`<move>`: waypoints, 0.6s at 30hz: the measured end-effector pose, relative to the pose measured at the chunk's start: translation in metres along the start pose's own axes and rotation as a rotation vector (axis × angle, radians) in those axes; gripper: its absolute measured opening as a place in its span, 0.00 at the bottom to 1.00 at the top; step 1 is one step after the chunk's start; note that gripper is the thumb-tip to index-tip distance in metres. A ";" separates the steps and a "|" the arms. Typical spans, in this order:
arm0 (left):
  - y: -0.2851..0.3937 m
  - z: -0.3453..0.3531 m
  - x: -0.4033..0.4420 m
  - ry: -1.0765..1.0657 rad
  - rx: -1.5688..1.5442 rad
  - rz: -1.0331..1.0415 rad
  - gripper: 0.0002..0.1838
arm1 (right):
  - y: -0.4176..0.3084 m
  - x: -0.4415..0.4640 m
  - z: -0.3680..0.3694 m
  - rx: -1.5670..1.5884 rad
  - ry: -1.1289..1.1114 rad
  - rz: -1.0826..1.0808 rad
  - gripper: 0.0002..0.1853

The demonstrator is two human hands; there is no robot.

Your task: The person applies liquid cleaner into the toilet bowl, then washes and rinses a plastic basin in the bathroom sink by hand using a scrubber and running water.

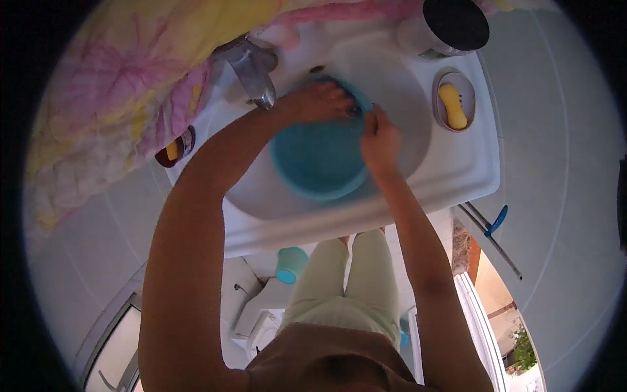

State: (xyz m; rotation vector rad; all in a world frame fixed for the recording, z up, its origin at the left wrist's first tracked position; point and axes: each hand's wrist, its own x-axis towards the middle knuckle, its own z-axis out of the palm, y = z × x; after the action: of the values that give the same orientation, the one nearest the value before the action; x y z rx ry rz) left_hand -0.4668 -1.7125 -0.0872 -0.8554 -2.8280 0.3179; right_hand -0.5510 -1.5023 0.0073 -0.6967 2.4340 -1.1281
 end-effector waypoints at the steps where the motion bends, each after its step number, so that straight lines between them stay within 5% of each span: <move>1: 0.004 -0.020 -0.018 -0.063 -0.074 -0.133 0.16 | 0.002 -0.002 -0.001 0.017 0.013 -0.022 0.14; 2: 0.010 -0.039 -0.026 -0.125 -0.140 -0.261 0.15 | 0.004 -0.001 -0.001 0.038 0.033 -0.045 0.14; 4: 0.049 -0.082 -0.018 -0.327 -0.663 -1.224 0.11 | 0.007 -0.005 0.001 0.079 0.081 -0.066 0.14; 6: 0.097 -0.093 -0.013 -0.335 -0.609 -1.572 0.12 | 0.007 -0.011 0.005 0.108 0.136 -0.062 0.14; 8: 0.128 -0.102 0.008 -0.593 -0.872 -1.636 0.14 | 0.000 -0.018 0.004 0.099 0.133 -0.026 0.14; 10: 0.130 -0.114 0.046 -0.795 -1.054 -1.080 0.15 | 0.000 -0.022 0.003 0.101 0.159 -0.020 0.14; 13: 0.104 -0.084 0.084 0.272 -1.944 -1.737 0.16 | 0.004 -0.024 0.009 0.122 0.182 0.013 0.13; 16: 0.018 -0.087 0.056 -0.381 -1.051 -1.417 0.20 | 0.009 -0.026 0.006 0.131 0.130 0.099 0.13; 18: 0.000 -0.075 0.014 -0.554 -0.763 -1.395 0.20 | 0.012 -0.026 0.003 0.130 0.150 0.049 0.13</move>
State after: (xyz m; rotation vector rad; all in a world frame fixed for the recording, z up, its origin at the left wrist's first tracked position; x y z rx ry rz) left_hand -0.4622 -1.6933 -0.0138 1.4277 -3.1490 -0.8422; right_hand -0.5323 -1.4825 -0.0008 -0.5271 2.4574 -1.3494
